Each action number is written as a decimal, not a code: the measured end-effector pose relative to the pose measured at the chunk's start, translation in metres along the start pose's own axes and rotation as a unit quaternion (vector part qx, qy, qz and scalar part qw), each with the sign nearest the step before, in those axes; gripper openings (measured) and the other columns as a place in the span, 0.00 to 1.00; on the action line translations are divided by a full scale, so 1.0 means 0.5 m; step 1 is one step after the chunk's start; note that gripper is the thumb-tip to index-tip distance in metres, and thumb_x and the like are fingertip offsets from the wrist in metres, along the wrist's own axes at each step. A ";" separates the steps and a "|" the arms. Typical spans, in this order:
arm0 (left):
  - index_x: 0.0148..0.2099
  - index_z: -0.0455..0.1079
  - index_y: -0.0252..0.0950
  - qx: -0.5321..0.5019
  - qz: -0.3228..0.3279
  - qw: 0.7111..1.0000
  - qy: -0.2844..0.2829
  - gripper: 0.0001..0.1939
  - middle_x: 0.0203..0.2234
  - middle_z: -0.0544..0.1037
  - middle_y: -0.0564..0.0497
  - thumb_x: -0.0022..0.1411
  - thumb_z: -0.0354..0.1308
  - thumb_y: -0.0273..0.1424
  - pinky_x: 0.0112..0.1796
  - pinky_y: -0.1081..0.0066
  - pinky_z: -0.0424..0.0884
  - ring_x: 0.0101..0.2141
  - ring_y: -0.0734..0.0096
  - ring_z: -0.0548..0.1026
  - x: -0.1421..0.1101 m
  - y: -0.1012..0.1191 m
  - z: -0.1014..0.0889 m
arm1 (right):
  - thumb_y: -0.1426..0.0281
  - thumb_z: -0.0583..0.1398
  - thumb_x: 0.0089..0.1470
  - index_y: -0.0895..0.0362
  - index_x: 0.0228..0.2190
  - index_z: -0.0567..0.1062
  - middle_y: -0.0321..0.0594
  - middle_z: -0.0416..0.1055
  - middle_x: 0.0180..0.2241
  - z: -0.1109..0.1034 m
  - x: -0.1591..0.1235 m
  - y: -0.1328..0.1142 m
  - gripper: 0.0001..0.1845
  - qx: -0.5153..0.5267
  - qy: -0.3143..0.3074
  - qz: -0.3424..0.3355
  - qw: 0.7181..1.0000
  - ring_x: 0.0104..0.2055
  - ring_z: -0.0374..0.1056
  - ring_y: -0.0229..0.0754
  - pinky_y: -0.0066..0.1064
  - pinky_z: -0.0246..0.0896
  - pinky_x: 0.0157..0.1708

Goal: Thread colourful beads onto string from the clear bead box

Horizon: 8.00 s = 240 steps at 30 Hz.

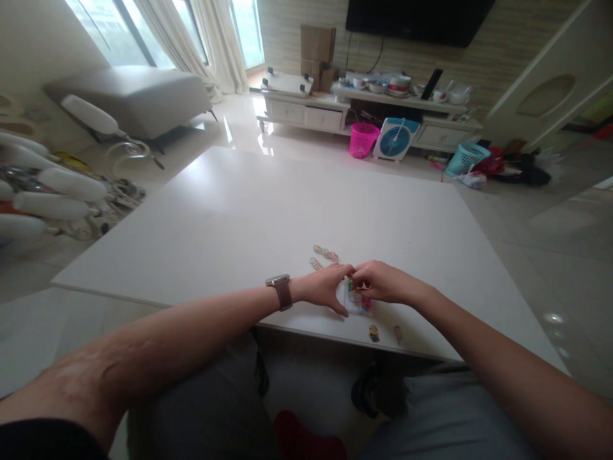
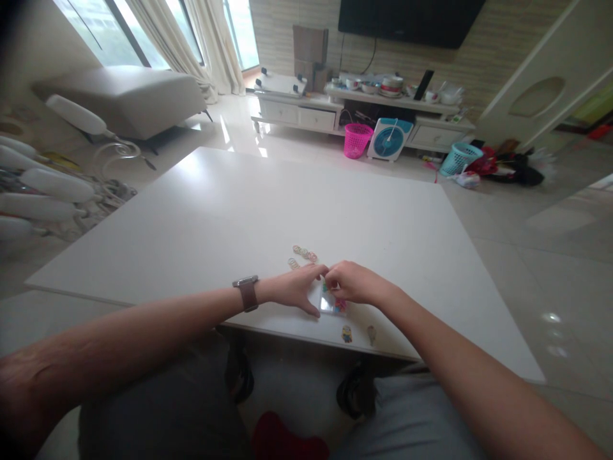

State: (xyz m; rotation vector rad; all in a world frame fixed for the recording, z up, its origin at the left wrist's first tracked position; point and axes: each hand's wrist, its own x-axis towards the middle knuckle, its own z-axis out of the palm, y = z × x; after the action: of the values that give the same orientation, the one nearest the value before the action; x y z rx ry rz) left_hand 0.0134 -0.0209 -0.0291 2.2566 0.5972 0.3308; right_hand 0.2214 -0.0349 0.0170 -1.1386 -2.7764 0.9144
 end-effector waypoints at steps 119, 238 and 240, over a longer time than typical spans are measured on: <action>0.31 0.81 0.39 0.079 0.012 0.988 -0.133 0.06 0.23 0.80 0.55 0.50 0.64 0.24 0.26 0.77 0.61 0.23 0.76 0.73 -0.010 0.026 -0.044 | 0.76 0.59 0.48 0.57 0.27 0.79 0.37 0.72 0.30 -0.007 -0.005 -0.009 0.08 -0.087 0.053 0.079 0.992 0.29 0.63 0.36 0.28 0.51 0.30; 0.50 0.67 0.33 0.001 -0.041 0.999 0.015 0.35 0.44 0.73 0.43 0.41 0.75 0.38 0.42 0.62 0.70 0.42 0.57 0.73 0.006 -0.003 0.018 | 0.72 0.65 0.43 0.58 0.29 0.74 0.32 0.67 0.25 0.031 0.022 0.044 0.07 0.090 0.056 0.074 0.992 0.28 0.61 0.35 0.26 0.51 0.28; 0.51 0.67 0.34 -0.002 -0.040 0.999 0.014 0.36 0.44 0.73 0.44 0.41 0.75 0.39 0.43 0.62 0.70 0.43 0.57 0.73 0.005 -0.003 0.018 | 0.71 0.65 0.43 0.58 0.28 0.73 0.31 0.66 0.24 0.033 0.022 0.044 0.07 0.109 0.050 0.083 0.989 0.27 0.60 0.35 0.26 0.51 0.28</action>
State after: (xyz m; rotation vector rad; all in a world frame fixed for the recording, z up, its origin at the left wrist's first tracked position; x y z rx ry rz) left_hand 0.0189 -0.0244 -0.0361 2.2216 0.6990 0.3246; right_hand 0.2241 -0.0238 -0.0102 -1.3512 -2.4603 1.1078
